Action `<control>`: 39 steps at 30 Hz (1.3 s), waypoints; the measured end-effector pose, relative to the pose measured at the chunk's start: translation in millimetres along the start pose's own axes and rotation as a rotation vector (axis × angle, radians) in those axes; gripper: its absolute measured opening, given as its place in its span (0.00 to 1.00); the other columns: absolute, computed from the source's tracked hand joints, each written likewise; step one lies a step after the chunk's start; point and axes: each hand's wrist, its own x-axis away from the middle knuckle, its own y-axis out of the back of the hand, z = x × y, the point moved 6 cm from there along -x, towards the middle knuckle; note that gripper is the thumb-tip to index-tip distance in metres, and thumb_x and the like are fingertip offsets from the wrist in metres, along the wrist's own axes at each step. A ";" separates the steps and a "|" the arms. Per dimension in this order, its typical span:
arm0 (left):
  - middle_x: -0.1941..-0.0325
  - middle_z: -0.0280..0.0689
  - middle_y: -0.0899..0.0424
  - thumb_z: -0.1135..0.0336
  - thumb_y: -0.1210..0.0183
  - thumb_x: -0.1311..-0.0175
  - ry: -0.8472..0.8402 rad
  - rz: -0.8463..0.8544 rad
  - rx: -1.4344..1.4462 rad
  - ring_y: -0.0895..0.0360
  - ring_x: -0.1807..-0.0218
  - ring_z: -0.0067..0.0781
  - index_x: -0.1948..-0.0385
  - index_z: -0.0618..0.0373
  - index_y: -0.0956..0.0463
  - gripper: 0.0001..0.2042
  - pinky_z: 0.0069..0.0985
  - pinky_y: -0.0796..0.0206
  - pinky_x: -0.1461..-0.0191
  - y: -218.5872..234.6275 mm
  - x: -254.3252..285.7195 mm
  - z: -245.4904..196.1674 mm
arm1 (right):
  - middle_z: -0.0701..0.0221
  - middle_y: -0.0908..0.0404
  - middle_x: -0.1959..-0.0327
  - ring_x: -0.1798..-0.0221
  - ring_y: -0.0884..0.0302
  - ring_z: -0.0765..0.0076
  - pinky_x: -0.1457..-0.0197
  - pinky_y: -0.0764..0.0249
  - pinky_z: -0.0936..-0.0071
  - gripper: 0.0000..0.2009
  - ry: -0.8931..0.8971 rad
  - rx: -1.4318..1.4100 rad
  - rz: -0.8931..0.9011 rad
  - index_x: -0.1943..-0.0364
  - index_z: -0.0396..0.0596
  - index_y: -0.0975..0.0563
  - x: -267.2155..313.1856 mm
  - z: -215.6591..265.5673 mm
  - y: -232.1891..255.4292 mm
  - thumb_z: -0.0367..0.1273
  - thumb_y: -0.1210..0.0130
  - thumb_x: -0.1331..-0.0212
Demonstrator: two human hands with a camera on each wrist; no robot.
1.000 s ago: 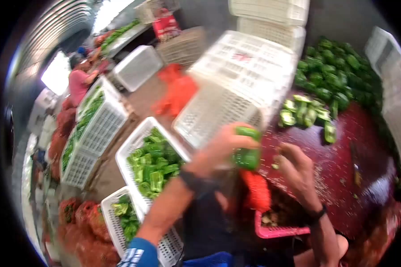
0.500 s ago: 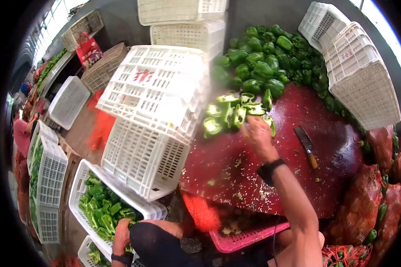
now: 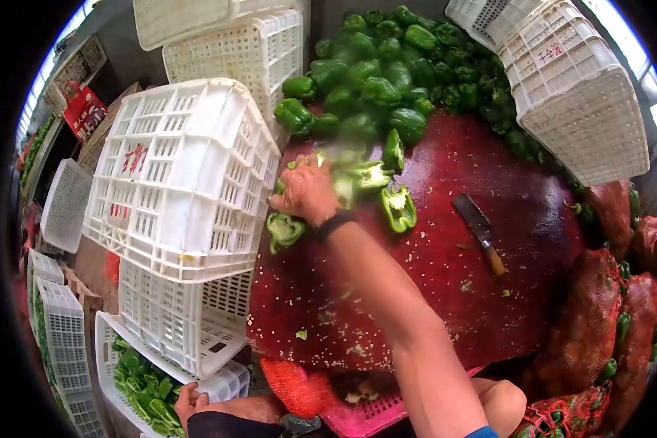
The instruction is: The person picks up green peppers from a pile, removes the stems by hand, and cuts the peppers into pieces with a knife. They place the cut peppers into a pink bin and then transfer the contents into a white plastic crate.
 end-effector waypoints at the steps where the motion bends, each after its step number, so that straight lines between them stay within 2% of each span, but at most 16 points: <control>1: 0.72 0.37 0.20 0.75 0.38 0.44 -0.028 0.012 -0.004 0.23 0.71 0.22 0.54 0.69 0.24 0.15 0.23 0.32 0.67 1.1 -0.5 -6.6 | 0.52 0.21 0.53 0.42 0.29 0.44 0.41 0.33 0.42 0.24 0.037 0.006 0.015 0.64 0.48 0.16 6.8 -1.9 2.4 0.54 0.39 0.52; 7: 0.73 0.37 0.19 0.74 0.40 0.42 -0.119 -0.025 0.119 0.22 0.72 0.21 0.54 0.68 0.25 0.14 0.22 0.31 0.67 11.1 1.3 -3.1 | 0.54 0.25 0.51 0.41 0.31 0.46 0.38 0.37 0.47 0.24 0.237 -0.033 0.159 0.60 0.48 0.19 97.2 -16.4 57.7 0.54 0.38 0.50; 9: 0.70 0.39 0.17 0.74 0.41 0.40 -0.115 -0.064 0.181 0.19 0.70 0.23 0.54 0.68 0.26 0.13 0.23 0.28 0.64 19.2 8.1 -35.0 | 0.53 0.29 0.34 0.27 0.39 0.43 0.29 0.43 0.43 0.31 0.152 -0.013 0.437 0.43 0.49 0.22 122.1 -22.4 93.9 0.54 0.38 0.45; 10: 0.60 0.40 0.17 0.68 0.39 0.32 -0.073 -0.066 0.130 0.19 0.59 0.30 0.49 0.64 0.22 0.13 0.27 0.27 0.55 26.8 23.9 -86.9 | 0.52 0.31 0.31 0.25 0.41 0.42 0.28 0.44 0.42 0.31 0.175 -0.055 0.496 0.43 0.48 0.22 138.4 -34.1 101.6 0.54 0.37 0.46; 11: 0.56 0.40 0.17 0.71 0.39 0.33 -0.011 -0.050 0.282 0.19 0.59 0.30 0.48 0.63 0.22 0.13 0.28 0.26 0.54 27.7 27.1 -93.6 | 0.52 0.34 0.29 0.24 0.43 0.41 0.26 0.45 0.40 0.32 0.196 -0.098 0.555 0.43 0.46 0.21 151.3 -45.2 108.4 0.54 0.36 0.46; 13: 0.55 0.41 0.16 0.73 0.39 0.32 -0.110 -0.152 0.133 0.19 0.57 0.30 0.48 0.65 0.23 0.13 0.28 0.25 0.52 38.2 29.9 -125.6 | 0.51 0.20 0.45 0.41 0.21 0.44 0.40 0.24 0.52 0.22 0.116 -0.331 0.680 0.54 0.42 0.16 151.7 -61.2 130.8 0.46 0.33 0.44; 15: 0.51 0.45 0.16 0.74 0.39 0.31 -0.176 -0.095 0.114 0.17 0.52 0.33 0.46 0.67 0.24 0.14 0.28 0.24 0.49 47.5 25.7 -138.5 | 0.53 0.15 0.57 0.55 0.15 0.50 0.54 0.19 0.59 0.16 -0.026 -0.346 0.310 0.58 0.41 0.16 134.9 -96.4 141.2 0.40 0.36 0.41; 17: 0.53 0.47 0.16 0.75 0.40 0.31 -0.222 -0.190 0.296 0.17 0.53 0.35 0.48 0.69 0.24 0.13 0.29 0.24 0.49 47.6 29.0 -158.3 | 0.56 0.15 0.64 0.62 0.16 0.52 0.60 0.21 0.60 0.11 -0.132 -0.080 0.066 0.61 0.39 0.18 111.0 -130.5 146.1 0.33 0.40 0.39; 19: 0.53 0.48 0.16 0.76 0.41 0.31 -0.353 -0.182 0.200 0.17 0.53 0.35 0.48 0.70 0.25 0.13 0.29 0.23 0.49 52.2 29.1 -168.8 | 0.50 0.17 0.66 0.65 0.18 0.45 0.61 0.22 0.51 0.08 -0.315 -0.211 -0.101 0.68 0.43 0.20 86.4 -175.1 127.7 0.34 0.40 0.42; 23: 0.51 0.48 0.17 0.78 0.42 0.31 -0.524 -0.082 0.105 0.17 0.53 0.35 0.46 0.70 0.27 0.14 0.28 0.23 0.50 55.1 43.6 -209.1 | 0.50 0.16 0.66 0.61 0.17 0.43 0.56 0.22 0.50 0.16 -0.502 -0.060 -0.170 0.65 0.40 0.20 48.3 -196.5 86.1 0.40 0.37 0.47; 25: 0.53 0.48 0.16 0.80 0.42 0.33 -0.387 -0.112 0.213 0.17 0.52 0.35 0.47 0.67 0.25 0.13 0.28 0.23 0.50 50.9 53.5 -206.9 | 0.50 0.16 0.66 0.60 0.17 0.44 0.53 0.22 0.51 0.20 -0.562 -0.071 -0.131 0.62 0.39 0.20 42.6 -199.5 56.1 0.42 0.35 0.51; 27: 0.55 0.46 0.15 0.83 0.42 0.34 -0.475 -0.085 0.307 0.17 0.51 0.34 0.50 0.65 0.23 0.12 0.28 0.22 0.50 46.5 59.1 -220.2 | 0.49 0.17 0.62 0.56 0.18 0.42 0.50 0.21 0.51 0.22 -0.578 -0.008 -0.130 0.58 0.38 0.21 47.5 -197.2 38.3 0.40 0.34 0.54; 30: 0.55 0.45 0.15 0.84 0.42 0.35 -0.744 -0.037 -0.051 0.17 0.52 0.33 0.50 0.65 0.23 0.13 0.27 0.22 0.50 53.3 60.9 -254.2 | 0.46 0.17 0.59 0.56 0.18 0.37 0.51 0.21 0.46 0.21 -0.492 0.112 -0.124 0.58 0.40 0.21 49.5 -179.4 38.6 0.39 0.36 0.54; 35: 0.55 0.45 0.15 0.82 0.42 0.33 -0.460 0.162 0.380 0.15 0.55 0.34 0.49 0.66 0.24 0.12 0.28 0.23 0.47 44.4 60.9 -265.0 | 0.44 0.19 0.70 0.63 0.19 0.38 0.57 0.23 0.48 0.18 -0.511 -0.205 -0.044 0.68 0.36 0.23 79.3 -127.6 89.5 0.41 0.38 0.54; 37: 0.62 0.44 0.16 0.73 0.42 0.38 -0.434 0.353 0.438 0.15 0.63 0.32 0.48 0.68 0.26 0.17 0.28 0.22 0.57 31.1 57.5 -276.5 | 0.48 0.18 0.71 0.66 0.18 0.45 0.59 0.21 0.55 0.20 -0.615 -0.358 0.121 0.64 0.36 0.22 92.2 -97.8 120.1 0.41 0.37 0.54; 39: 0.55 0.48 0.17 0.72 0.43 0.35 -0.396 0.536 0.566 0.15 0.59 0.38 0.42 0.68 0.29 0.19 0.32 0.20 0.53 19.4 64.8 -308.5 | 0.55 0.17 0.70 0.65 0.17 0.56 0.59 0.21 0.62 0.21 -0.621 -0.659 0.163 0.59 0.36 0.20 116.5 -44.6 168.2 0.40 0.36 0.52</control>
